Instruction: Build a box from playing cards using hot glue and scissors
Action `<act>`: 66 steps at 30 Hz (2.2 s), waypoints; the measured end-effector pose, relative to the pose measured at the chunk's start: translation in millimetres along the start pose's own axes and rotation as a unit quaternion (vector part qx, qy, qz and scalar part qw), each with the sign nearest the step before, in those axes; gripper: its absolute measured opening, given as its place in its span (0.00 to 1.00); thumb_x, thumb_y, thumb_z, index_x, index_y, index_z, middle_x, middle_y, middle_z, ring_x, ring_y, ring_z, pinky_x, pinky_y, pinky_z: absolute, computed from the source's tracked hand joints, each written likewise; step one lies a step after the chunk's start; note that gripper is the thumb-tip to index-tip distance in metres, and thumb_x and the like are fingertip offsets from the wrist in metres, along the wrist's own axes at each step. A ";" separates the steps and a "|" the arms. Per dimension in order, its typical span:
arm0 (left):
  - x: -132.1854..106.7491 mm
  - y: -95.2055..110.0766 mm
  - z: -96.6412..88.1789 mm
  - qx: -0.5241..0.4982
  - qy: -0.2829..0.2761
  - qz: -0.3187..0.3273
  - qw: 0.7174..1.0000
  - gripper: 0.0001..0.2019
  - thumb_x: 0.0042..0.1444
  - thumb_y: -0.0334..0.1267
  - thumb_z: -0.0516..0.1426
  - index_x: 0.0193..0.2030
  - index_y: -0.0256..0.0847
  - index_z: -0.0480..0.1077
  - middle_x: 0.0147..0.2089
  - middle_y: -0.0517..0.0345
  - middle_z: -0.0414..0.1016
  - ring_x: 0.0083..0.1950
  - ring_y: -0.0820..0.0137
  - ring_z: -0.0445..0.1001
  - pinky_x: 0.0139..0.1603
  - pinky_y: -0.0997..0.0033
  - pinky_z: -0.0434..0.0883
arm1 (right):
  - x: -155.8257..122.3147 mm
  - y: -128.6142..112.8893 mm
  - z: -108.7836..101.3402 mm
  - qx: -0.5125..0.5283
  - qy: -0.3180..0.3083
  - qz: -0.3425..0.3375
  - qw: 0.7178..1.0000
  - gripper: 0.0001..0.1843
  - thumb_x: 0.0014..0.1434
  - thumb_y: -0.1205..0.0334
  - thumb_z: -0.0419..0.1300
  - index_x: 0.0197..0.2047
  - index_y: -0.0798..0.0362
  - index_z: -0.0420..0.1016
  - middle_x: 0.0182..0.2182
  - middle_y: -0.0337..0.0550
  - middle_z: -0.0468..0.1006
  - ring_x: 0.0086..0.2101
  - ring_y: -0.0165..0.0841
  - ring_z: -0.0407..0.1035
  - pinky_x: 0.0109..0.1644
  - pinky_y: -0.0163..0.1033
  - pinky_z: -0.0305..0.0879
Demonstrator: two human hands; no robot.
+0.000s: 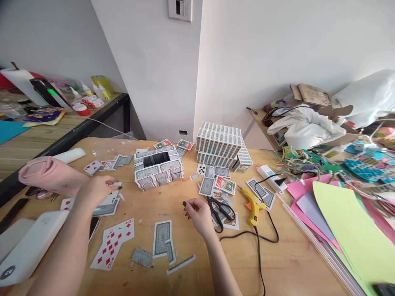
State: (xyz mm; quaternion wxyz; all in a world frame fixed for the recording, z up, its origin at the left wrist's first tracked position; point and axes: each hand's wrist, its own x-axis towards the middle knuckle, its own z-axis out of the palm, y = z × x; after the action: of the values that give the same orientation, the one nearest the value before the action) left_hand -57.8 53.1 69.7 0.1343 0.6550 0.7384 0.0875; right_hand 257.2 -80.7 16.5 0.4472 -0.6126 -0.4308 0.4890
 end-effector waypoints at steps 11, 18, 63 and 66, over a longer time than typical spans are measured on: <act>-16.2 -39.3 49.9 -0.017 0.020 -0.001 1.000 0.14 0.40 0.48 0.58 0.30 0.42 0.75 0.35 0.52 0.77 0.40 0.60 0.73 0.40 0.67 0.65 | -6.3 20.4 8.0 -0.020 -0.024 0.010 0.999 0.17 0.52 0.50 0.57 0.28 0.57 0.73 0.22 0.41 0.72 0.22 0.28 0.64 0.25 0.32 0.60; -28.8 -11.2 22.2 -0.107 0.066 -0.038 0.991 0.11 0.43 0.46 0.58 0.27 0.41 0.74 0.30 0.57 0.76 0.33 0.65 0.72 0.33 0.70 0.65 | -7.0 21.2 7.9 -0.024 -0.026 0.007 0.999 0.18 0.51 0.48 0.56 0.26 0.56 0.72 0.20 0.40 0.72 0.21 0.28 0.63 0.24 0.31 0.59; -102.6 78.6 61.2 -0.384 -0.260 0.073 0.883 0.11 0.48 0.37 0.50 0.37 0.40 0.70 0.37 0.55 0.77 0.34 0.68 0.75 0.39 0.67 0.70 | -4.4 -4.6 -10.6 -0.214 -0.010 -0.102 0.971 0.12 0.50 0.62 0.59 0.40 0.51 0.76 0.35 0.43 0.75 0.25 0.28 0.65 0.33 0.35 0.64; -103.1 85.3 60.3 -0.404 -0.266 0.084 0.871 0.11 0.46 0.36 0.53 0.37 0.39 0.71 0.37 0.54 0.77 0.38 0.67 0.75 0.41 0.67 0.70 | -8.7 -11.2 4.7 -0.131 -0.044 -0.066 0.988 0.14 0.51 0.58 0.58 0.42 0.50 0.75 0.32 0.40 0.76 0.22 0.27 0.65 0.26 0.33 0.63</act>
State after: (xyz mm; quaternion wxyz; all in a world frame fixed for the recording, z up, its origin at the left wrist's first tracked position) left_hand 52.4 -41.0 47.1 0.5707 0.6021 0.5169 0.2113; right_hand 250.2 -85.9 28.6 0.3750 -0.6139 -0.5496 0.4247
